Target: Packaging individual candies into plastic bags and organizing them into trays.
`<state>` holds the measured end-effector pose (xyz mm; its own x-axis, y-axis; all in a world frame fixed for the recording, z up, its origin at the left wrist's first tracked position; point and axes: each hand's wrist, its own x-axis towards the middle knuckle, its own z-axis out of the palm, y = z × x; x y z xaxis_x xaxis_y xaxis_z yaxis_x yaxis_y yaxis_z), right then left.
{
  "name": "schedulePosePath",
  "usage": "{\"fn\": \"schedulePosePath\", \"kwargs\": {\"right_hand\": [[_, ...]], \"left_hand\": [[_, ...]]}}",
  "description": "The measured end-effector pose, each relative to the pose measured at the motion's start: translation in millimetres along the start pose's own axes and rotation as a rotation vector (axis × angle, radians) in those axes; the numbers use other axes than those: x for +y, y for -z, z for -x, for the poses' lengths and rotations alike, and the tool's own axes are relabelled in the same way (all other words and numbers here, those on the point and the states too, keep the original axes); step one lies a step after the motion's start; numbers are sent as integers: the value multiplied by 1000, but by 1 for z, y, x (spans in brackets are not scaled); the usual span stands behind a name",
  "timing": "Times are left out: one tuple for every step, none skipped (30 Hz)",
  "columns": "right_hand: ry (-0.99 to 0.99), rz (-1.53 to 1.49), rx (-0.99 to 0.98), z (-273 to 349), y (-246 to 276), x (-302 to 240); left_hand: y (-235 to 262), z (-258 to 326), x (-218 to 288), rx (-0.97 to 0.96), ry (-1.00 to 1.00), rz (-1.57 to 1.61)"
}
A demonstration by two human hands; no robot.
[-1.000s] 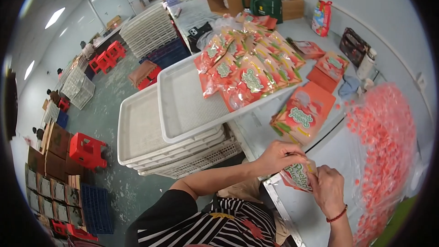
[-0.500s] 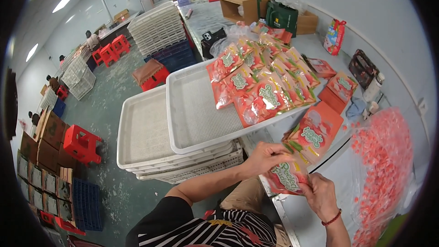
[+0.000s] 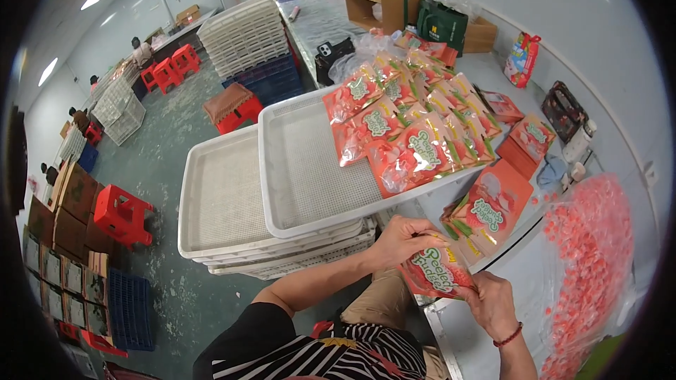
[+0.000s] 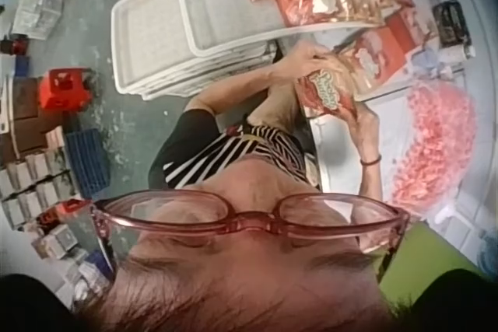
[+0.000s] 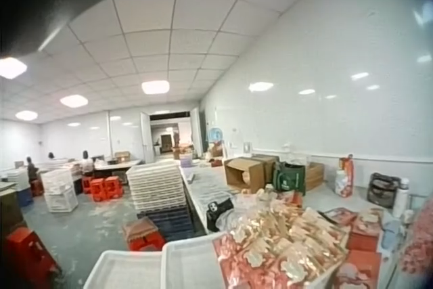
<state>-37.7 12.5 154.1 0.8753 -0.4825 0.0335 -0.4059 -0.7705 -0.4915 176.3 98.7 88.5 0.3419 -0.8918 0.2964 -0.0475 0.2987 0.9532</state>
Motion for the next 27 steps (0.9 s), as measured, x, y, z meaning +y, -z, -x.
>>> {"fn": "schedulePosePath", "kwargs": {"right_hand": [[0,-2,-3,1,-1,3],[-6,-34,8,3,-1,5],[-10,-64,19,4,-1,6],[-8,-64,16,5,-2,4],[-43,-106,13,6,-2,1],[-83,-148,13,7,-3,-1],[-87,-147,11,9,-5,2],[-66,-152,-13,12,-8,8],[-41,-156,-37,11,-9,11],[-46,-154,-41,10,-9,10],[-38,-187,-12,8,-8,10],[-33,-219,8,4,-8,11],[-61,-212,-9,5,-6,13],[-90,-233,15,2,-7,17],[-114,-260,26,3,-4,18],[-145,-255,0,-1,1,14],[-218,-458,49,-8,4,5],[-289,-662,106,-15,3,-6],[-307,-663,96,-25,-3,-14],[-277,-743,111,-34,-12,-22],[-238,-819,131,-43,-19,-29],[-241,-821,132,-50,-24,-32],[-173,-827,106,-56,-27,-33],[-103,-833,79,-62,-30,-36],[-101,-836,89,-65,-30,-41],[-51,-881,49,-68,-30,-47],[-2,-922,9,-71,-29,-51]], "left_hand": [[2,0,1,-31,36,-30],[3,1,2,-61,72,-61],[3,2,-3,-57,73,-61],[4,3,-12,-54,86,-38],[4,5,-17,-50,100,-13],[4,4,-15,-51,102,-12],[4,2,-11,-23,124,39],[4,1,-10,4,148,91],[5,-1,-10,5,149,94],[6,-3,-13,-21,97,87],[7,-5,-16,-47,47,83],[11,-8,-19,-42,59,97],[11,-11,-21,64,33,105],[10,-12,-23,170,11,112],[5,-5,-22,182,42,137],[2,-2,-22,213,-136,-63],[-4,4,-22,239,-314,-265],[-12,14,-14,41,-314,-359],[-24,23,-16,58,-246,-392],[-36,31,-20,75,-179,-429],[-37,28,-26,76,-174,-425],[-38,24,-34,183,-171,-364],[-36,20,-39,291,-169,-306],[-28,16,-41,291,-170,-313],[-16,12,-43,275,-93,-159],[-7,8,-42,258,-17,-8],[-3,7,-39,331,-137,-25]]}}
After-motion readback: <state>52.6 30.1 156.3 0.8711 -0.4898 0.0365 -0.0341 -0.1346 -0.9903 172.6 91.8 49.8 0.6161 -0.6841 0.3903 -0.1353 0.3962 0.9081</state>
